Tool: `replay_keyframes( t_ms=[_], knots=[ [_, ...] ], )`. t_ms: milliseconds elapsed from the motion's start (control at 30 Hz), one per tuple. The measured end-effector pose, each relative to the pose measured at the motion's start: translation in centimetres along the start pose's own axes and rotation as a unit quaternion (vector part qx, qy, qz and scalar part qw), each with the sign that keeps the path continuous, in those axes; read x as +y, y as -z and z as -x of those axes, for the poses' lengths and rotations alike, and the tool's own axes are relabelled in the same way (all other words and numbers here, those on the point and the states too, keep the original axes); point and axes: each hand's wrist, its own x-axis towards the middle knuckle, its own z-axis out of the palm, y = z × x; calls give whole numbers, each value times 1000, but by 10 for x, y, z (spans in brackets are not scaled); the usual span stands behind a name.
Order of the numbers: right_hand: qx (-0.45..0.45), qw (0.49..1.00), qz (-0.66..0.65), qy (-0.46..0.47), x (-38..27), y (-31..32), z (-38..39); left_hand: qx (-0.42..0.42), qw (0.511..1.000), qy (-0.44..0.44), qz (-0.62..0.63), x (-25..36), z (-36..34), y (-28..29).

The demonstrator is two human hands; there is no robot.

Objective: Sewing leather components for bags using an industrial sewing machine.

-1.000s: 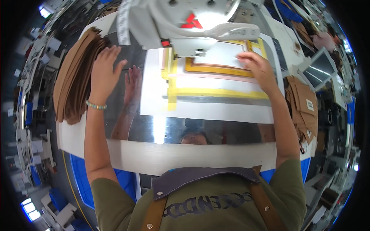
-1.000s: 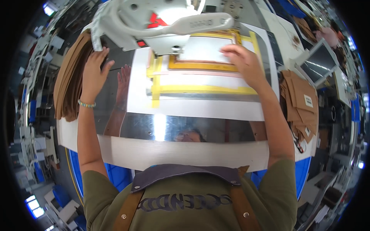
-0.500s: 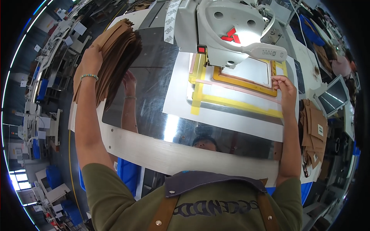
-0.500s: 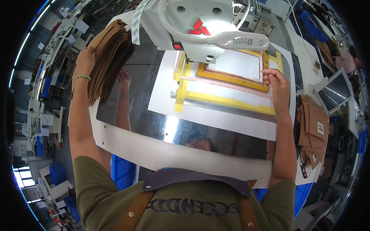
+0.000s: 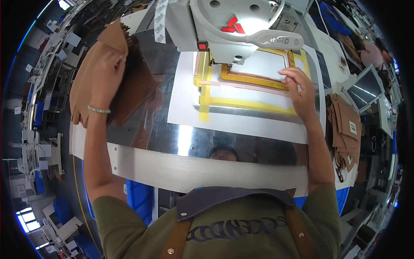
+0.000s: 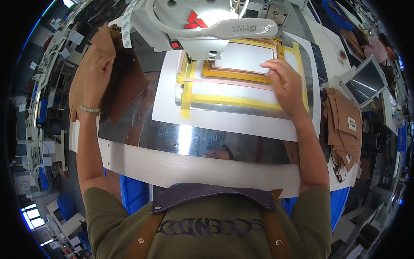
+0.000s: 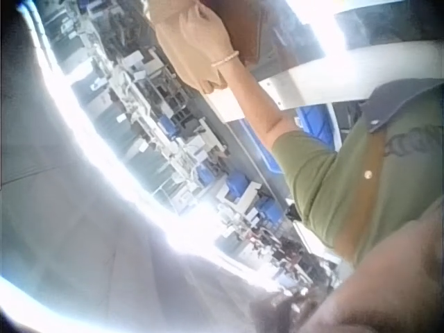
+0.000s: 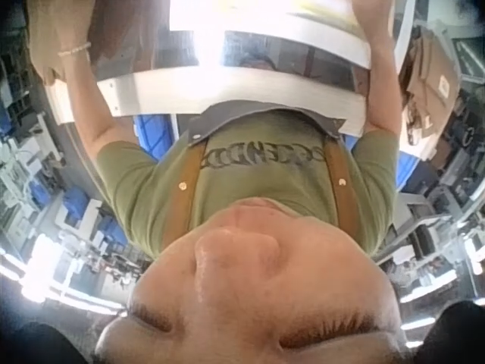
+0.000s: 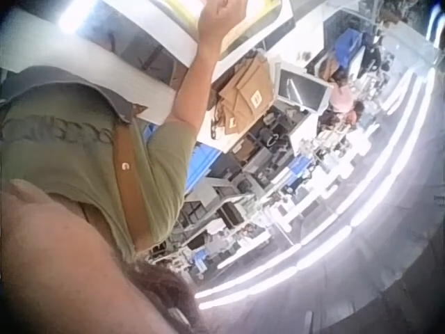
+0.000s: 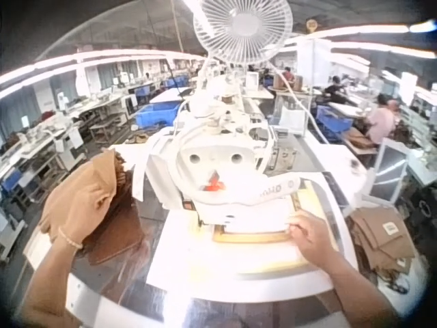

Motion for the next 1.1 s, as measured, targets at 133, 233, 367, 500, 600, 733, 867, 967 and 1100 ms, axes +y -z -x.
replay_keyframes(
  t_ms=[133, 233, 367, 500, 600, 733, 867, 967, 1100],
  knots=[
    [-138, 957, 123, 225, -51, -43, -10, -83, 978, -190, 27, 70, 67, -32],
    [-181, 915, 194, 304, -59, -74, -3, -81, 969, -228, 46, 106, 92, -40],
    [-153, 903, 240, 323, -64, -116, -11, -85, 970, -224, 27, 115, 105, -25],
    [-143, 877, 299, 349, -50, -148, -19, -72, 988, -133, -14, 77, 131, -9],
    [-127, 873, 312, 353, -47, -153, -23, -93, 994, -56, -26, 38, 162, 0],
    [-101, 863, 333, 365, -50, -149, -28, -83, 995, -37, -51, 5, 177, 9],
    [-48, 867, 323, 376, -34, -139, -30, -69, 995, -57, -50, 9, 160, -2],
    [-41, 862, 333, 379, -24, -104, -23, -69, 993, -94, -28, 27, 134, -16],
    [-81, 874, 356, 319, -11, -46, 0, -55, 984, -165, 32, 60, 93, -42]
  ],
)
